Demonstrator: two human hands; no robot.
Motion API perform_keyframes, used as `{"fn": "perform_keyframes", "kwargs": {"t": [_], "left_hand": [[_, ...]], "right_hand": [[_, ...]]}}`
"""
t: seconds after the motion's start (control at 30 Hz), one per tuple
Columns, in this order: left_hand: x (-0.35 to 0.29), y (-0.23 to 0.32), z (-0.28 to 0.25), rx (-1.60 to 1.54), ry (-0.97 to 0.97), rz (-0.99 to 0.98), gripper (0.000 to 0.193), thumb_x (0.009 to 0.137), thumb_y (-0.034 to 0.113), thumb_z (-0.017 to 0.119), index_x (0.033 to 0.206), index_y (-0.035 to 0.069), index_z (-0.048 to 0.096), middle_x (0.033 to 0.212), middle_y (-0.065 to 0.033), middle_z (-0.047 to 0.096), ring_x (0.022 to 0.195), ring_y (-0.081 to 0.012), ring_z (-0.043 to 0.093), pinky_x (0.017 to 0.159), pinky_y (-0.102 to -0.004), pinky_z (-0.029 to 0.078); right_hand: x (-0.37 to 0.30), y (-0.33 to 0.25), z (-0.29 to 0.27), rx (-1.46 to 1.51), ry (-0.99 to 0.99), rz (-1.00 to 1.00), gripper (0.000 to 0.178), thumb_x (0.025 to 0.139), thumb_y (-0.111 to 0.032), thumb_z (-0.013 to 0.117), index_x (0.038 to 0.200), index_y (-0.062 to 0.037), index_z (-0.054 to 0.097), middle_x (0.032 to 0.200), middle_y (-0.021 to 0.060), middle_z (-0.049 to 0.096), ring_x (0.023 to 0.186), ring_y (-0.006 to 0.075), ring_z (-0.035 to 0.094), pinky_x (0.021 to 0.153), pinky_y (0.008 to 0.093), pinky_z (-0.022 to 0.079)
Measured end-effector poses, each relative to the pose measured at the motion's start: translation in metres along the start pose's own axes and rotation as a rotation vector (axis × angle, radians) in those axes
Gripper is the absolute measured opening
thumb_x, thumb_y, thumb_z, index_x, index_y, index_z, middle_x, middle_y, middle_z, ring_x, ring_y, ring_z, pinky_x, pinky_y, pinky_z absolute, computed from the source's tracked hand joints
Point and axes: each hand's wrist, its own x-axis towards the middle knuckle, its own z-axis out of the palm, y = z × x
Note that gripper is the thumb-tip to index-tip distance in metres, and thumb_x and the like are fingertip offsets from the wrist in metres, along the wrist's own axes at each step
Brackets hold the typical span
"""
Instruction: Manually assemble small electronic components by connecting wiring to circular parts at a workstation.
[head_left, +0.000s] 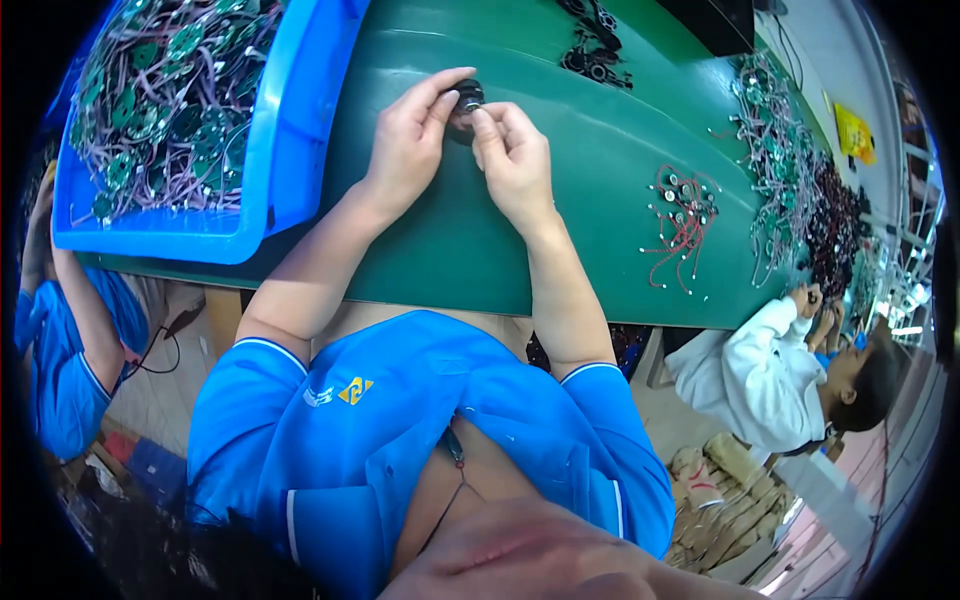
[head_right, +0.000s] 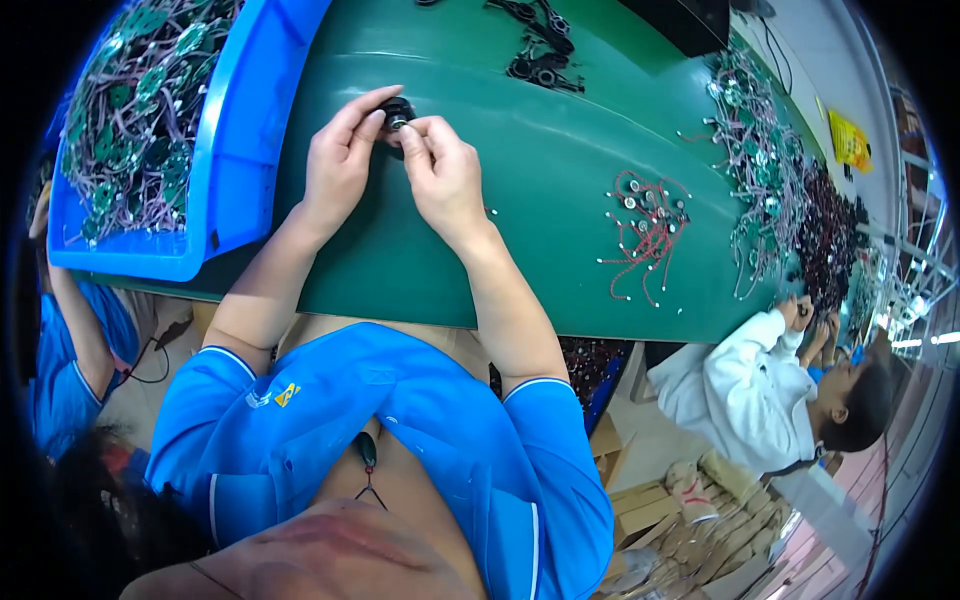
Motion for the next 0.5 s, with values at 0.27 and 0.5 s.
{"fn": "perform_keyframes", "kwargs": {"t": [0.27,0.5], "left_hand": [[-0.0005,-0.0034,0.0018,0.011,-0.013,0.061,0.026,0.092,-0.001,0.050,0.115,0.001,0.062,0.096,-0.0104,0.067,0.074,-0.0184,0.062,0.066,-0.0282,0.051],[-0.0020,-0.0040,-0.0003,0.017,-0.038,0.059,0.025,0.097,0.004,0.049,0.119,0.000,0.060,0.099,-0.0095,0.067,0.075,-0.0154,0.061,0.068,-0.0248,0.051]], "right_hand": [[0.0006,-0.0005,0.0024,0.108,0.045,-0.007,0.013,0.096,-0.012,0.054,0.092,-0.0012,0.061,0.063,-0.0027,0.053,0.051,0.0037,0.039,0.046,0.0188,0.031],[0.0008,-0.0002,0.0008,0.058,0.041,-0.010,0.012,0.095,-0.011,0.055,0.091,-0.0016,0.061,0.061,-0.0028,0.054,0.050,0.0038,0.038,0.045,0.0195,0.030]]}}
